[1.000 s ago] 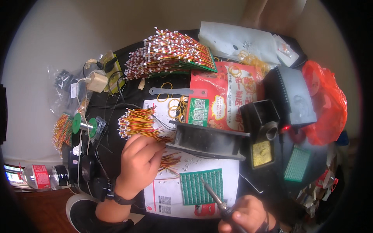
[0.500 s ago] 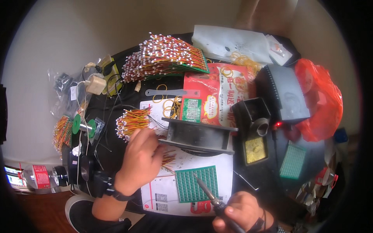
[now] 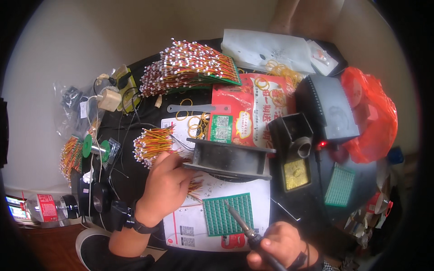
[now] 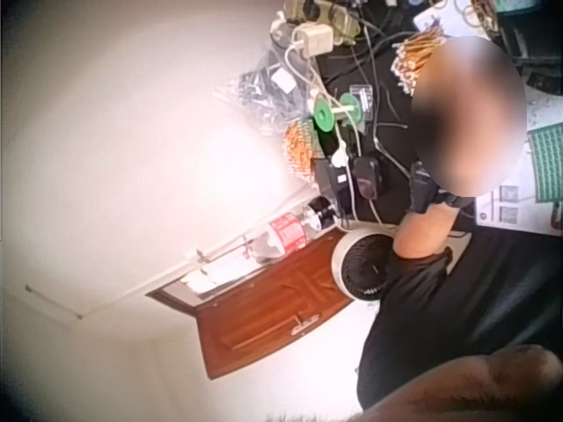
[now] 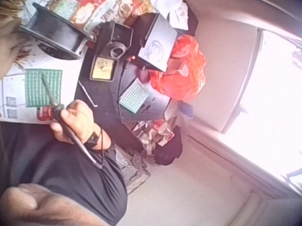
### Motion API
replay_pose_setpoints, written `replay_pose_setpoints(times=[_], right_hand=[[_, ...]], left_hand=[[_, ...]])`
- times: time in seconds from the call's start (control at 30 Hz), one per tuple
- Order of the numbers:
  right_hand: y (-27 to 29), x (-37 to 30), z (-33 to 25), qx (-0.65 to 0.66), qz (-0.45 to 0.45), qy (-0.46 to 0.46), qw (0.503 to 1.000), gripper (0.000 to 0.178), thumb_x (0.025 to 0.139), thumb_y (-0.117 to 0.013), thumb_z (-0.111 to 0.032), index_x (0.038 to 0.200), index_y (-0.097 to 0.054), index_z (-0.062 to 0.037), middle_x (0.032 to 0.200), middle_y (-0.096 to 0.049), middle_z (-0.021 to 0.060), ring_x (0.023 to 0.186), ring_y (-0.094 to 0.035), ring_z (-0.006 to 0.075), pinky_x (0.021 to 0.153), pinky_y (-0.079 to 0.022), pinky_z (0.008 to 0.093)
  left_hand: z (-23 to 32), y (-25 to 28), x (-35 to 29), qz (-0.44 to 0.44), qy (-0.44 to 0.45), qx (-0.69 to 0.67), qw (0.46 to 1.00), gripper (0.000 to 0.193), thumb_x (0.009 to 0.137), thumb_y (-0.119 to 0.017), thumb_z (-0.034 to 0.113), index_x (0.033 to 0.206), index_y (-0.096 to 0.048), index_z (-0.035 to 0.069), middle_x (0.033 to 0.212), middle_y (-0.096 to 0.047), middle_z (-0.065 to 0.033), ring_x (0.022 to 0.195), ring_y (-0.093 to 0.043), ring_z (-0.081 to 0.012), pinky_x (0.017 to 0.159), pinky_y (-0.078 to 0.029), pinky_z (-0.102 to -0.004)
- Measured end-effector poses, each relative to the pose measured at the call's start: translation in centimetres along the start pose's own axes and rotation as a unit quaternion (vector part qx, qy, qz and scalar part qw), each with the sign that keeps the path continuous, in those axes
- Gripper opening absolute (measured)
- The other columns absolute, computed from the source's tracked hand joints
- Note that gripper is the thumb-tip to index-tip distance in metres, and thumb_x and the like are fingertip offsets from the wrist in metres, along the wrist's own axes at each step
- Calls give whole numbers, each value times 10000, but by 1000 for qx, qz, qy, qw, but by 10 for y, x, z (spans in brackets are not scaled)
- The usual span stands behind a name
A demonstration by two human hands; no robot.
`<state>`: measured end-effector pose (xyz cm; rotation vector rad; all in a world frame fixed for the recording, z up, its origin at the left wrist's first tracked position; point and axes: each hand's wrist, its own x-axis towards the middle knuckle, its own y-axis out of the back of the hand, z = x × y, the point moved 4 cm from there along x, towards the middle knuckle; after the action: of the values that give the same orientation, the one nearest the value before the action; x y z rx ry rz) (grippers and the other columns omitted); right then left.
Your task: Soldering wires to printed circuit boards.
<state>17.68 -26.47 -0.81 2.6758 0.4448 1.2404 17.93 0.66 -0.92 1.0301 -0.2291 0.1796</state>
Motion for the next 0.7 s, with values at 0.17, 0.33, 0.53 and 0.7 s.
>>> replay_pose_setpoints(times=[0.17, 0.33, 0.53, 0.7], right_hand=[[-2, -1, 1, -18, 3, 6, 1000, 440, 909, -714, -254, 1239, -538, -22, 685, -473, 34, 518, -440, 116, 459, -374, 262], [1, -2, 3, 10, -13, -4, 1000, 424, 915, -700, -248, 1239, -552, -17, 679, -465, 28, 518, -437, 113, 451, -371, 259], [-2, 1, 2, -3, 4, 21, 1000, 444, 906, -707, -248, 1250, -557, -11, 659, -455, 21, 503, -425, 109, 444, -368, 257], [-5, 0, 5, -5, 14, 18, 1000, 409, 916, -687, -249, 1212, -559, 3, 653, -453, 20, 490, -422, 110, 440, -365, 255]], left_hand=[[-1, 0, -2, -3, 1, 4, 1000, 127, 752, -675, -43, 845, -712, 35, 869, -593, -109, 872, -566, -322, 753, -482, -421], [8, 40, -6, 50, 34, -35, 998, 124, 748, -677, -65, 823, -641, 28, 755, -571, -105, 717, -548, -304, 683, -448, -391], [-4, 55, -34, -60, 183, -206, 959, 83, 876, -650, -34, 916, -666, 36, 602, -583, -30, 552, -551, -121, 558, -431, -290], [-7, 46, -55, -4, 253, -531, 809, 86, 938, -578, -55, 1012, -623, -58, 821, -726, -148, 805, -719, -154, 737, -575, -292]])
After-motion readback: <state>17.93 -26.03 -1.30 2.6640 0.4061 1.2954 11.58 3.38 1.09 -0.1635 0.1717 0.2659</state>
